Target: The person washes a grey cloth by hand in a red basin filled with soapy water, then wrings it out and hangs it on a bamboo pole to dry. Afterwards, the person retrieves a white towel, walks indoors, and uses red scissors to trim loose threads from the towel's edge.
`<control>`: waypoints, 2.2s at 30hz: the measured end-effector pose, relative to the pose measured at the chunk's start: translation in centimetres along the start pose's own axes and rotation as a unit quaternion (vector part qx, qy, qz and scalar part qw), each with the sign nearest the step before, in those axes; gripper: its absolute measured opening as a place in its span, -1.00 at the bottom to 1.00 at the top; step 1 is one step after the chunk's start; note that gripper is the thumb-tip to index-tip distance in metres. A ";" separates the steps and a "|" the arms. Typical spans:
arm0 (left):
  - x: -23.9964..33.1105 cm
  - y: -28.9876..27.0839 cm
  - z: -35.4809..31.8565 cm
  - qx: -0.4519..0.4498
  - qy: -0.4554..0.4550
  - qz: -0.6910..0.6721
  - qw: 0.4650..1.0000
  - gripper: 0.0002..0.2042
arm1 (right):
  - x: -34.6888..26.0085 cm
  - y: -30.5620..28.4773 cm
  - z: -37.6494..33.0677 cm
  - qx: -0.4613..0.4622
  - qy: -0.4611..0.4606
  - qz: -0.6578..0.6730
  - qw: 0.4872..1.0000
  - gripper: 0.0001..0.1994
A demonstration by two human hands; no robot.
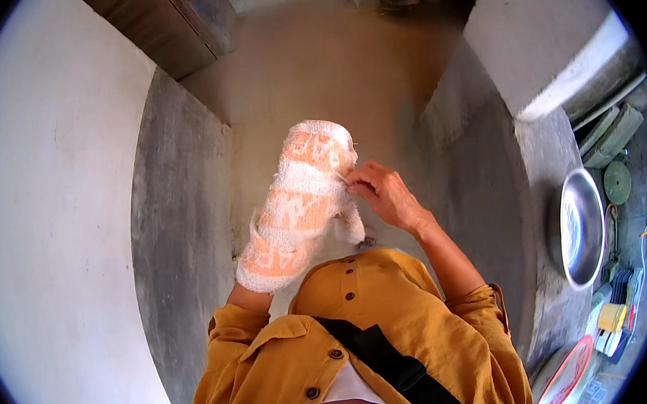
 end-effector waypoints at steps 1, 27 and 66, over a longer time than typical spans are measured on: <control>1.2 -0.1 2.2 0.003 0.007 0.001 1.000 -0.51 | 0.4 -1.0 2.5 -0.028 -0.023 -0.038 0.999 -0.96; 18.4 4.9 56.5 -0.111 0.037 0.047 0.992 -0.51 | 27.6 -21.8 39.9 0.229 0.166 0.260 0.923 -0.93; 35.9 24.7 139.2 -0.149 -0.025 0.123 0.981 -0.52 | 68.0 -78.0 96.2 0.246 0.182 0.052 0.951 -0.83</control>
Point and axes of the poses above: each hand's wrist, its own z-axis towards the middle knuckle, its own y-axis out of the palm, x = y × z, the point moved 9 cm from there along z, towards the middle knuckle, and after that the axes turned 14 degrees about z, right-handed, at the moved point
